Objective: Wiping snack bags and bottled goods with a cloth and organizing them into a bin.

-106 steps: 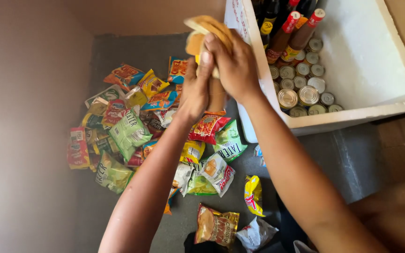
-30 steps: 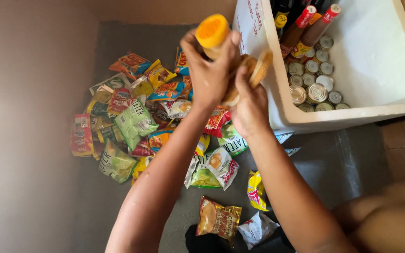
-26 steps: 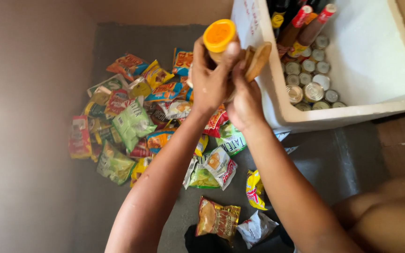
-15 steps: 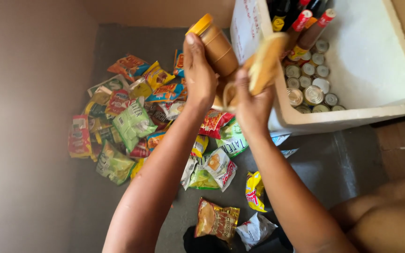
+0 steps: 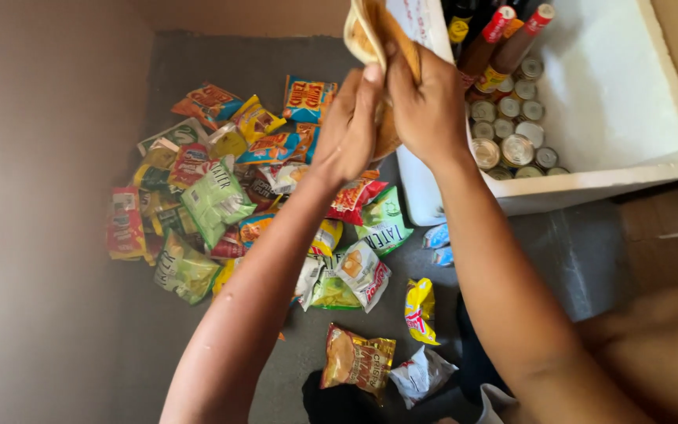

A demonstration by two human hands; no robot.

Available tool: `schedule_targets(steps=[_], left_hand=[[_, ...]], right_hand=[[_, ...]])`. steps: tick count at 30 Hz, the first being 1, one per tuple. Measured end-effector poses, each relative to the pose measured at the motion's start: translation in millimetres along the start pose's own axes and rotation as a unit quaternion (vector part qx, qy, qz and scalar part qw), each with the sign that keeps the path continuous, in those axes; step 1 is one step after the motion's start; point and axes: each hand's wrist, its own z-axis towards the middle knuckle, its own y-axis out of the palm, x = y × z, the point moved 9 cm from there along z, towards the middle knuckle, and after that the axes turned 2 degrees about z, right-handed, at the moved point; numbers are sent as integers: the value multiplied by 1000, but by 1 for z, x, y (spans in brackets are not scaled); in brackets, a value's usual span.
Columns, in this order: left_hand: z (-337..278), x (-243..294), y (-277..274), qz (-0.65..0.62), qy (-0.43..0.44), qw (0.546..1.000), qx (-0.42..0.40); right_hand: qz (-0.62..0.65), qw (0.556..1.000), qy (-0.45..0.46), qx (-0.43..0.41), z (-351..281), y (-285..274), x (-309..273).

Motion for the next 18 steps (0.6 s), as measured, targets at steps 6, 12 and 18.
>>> schedule_targets(steps=[6,12,18], left_hand=[[7,-6,3,-96,-8,995,-26],[20,6,-10,-106,-36,993,39],[17,-18,-7,13,-97,992,82]], right_hand=[[189,972,-140,19,0,-8,24],[185,960,-208,-5,-33,4,3],[53,972,-214,87,-31,3,16]])
